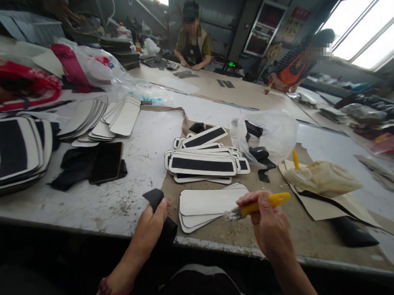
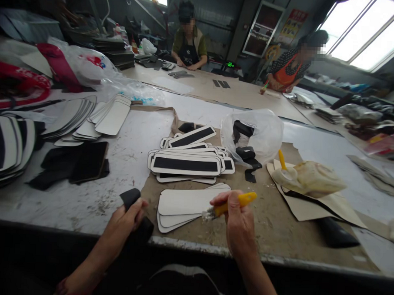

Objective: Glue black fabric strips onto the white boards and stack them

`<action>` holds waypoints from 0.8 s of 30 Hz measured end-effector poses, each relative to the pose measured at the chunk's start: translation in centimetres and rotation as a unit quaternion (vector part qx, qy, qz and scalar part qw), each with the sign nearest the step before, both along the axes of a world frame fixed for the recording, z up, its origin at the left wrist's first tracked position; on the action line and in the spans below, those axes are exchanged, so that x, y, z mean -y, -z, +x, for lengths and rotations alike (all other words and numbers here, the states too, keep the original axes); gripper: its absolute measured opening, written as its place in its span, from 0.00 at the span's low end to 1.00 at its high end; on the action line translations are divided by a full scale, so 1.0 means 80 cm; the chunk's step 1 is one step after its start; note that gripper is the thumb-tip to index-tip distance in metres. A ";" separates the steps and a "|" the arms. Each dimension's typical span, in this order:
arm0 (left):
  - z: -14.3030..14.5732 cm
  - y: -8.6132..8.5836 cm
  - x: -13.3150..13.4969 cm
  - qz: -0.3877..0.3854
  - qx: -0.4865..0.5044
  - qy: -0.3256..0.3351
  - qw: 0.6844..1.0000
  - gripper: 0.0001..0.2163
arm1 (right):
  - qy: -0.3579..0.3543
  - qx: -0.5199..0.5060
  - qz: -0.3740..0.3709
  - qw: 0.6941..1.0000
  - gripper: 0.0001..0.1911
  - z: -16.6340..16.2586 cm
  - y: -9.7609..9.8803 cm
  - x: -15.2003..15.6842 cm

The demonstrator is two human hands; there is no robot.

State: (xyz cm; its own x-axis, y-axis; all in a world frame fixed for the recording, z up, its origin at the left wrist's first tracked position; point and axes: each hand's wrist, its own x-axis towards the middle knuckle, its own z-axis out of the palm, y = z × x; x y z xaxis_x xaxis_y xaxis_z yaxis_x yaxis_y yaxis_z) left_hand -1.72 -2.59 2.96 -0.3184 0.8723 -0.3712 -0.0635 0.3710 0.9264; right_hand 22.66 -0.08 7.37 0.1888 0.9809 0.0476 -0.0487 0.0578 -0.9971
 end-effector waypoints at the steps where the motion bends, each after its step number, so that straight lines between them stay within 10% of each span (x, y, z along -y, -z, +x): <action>1: 0.001 -0.009 0.003 0.003 0.076 0.005 0.997 0.15 | -0.040 0.013 -0.023 0.999 0.20 -0.006 -0.003 0.002; 5: 0.010 -0.046 0.012 0.035 0.306 0.019 0.951 0.12 | -0.193 0.099 -0.081 0.973 0.21 -0.044 -0.001 0.013; 11: 0.020 -0.065 0.015 0.064 0.389 0.033 0.918 0.08 | -0.337 0.124 -0.067 0.931 0.19 -0.085 0.001 0.024; 24: 0.029 -0.078 0.017 0.094 0.413 0.012 0.906 0.06 | -0.412 0.106 -0.046 0.904 0.10 -0.082 0.000 0.022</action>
